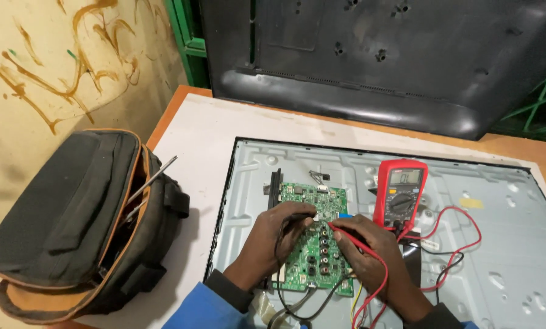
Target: Testing various components on a television mainboard using a digital multimeter.
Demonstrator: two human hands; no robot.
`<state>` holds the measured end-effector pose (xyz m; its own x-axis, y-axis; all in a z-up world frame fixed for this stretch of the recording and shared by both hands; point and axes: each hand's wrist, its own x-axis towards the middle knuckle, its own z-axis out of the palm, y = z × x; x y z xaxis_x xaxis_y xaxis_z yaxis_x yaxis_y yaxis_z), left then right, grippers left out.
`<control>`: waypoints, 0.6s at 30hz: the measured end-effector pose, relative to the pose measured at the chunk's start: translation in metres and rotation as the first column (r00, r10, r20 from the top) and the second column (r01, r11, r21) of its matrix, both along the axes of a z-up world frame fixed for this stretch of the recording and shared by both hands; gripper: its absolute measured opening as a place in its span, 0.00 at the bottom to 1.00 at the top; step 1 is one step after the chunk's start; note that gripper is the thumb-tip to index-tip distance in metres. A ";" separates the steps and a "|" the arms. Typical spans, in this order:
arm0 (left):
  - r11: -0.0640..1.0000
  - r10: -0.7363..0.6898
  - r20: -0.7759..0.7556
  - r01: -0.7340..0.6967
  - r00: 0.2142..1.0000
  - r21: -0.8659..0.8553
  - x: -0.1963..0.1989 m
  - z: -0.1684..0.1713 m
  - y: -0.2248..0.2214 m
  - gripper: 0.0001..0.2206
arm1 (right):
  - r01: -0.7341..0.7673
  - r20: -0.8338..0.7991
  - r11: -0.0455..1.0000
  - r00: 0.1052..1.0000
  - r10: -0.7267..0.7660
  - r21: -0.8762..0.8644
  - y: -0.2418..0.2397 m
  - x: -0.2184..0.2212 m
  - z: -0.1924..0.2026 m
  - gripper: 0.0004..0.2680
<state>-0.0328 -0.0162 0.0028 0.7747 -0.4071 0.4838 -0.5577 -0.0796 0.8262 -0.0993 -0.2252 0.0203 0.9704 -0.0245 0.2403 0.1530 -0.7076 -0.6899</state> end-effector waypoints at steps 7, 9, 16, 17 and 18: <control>1.000 0.004 -0.025 -0.003 1.000 0.002 -0.002 0.000 0.000 0.10 | -0.017 0.025 1.000 1.000 0.017 0.008 0.000 -0.002 -0.002 0.14; 1.000 0.008 -0.052 -0.007 0.999 0.020 0.000 0.001 -0.001 0.12 | -0.006 0.013 1.000 1.000 0.006 0.028 0.001 -0.001 -0.001 0.14; 1.000 -0.011 -0.065 0.012 0.998 0.016 0.005 0.007 -0.001 0.11 | -0.029 0.072 0.999 0.997 0.027 0.024 -0.006 0.003 -0.015 0.11; 0.998 -0.032 -0.082 0.036 0.996 0.046 0.007 0.011 0.000 0.10 | 0.009 0.008 0.999 1.000 -0.010 0.050 -0.008 0.004 -0.017 0.12; 0.995 -0.054 -0.103 0.062 0.993 0.076 0.007 0.013 0.001 0.10 | 0.050 -0.061 0.996 0.997 -0.045 0.074 -0.010 0.004 -0.021 0.13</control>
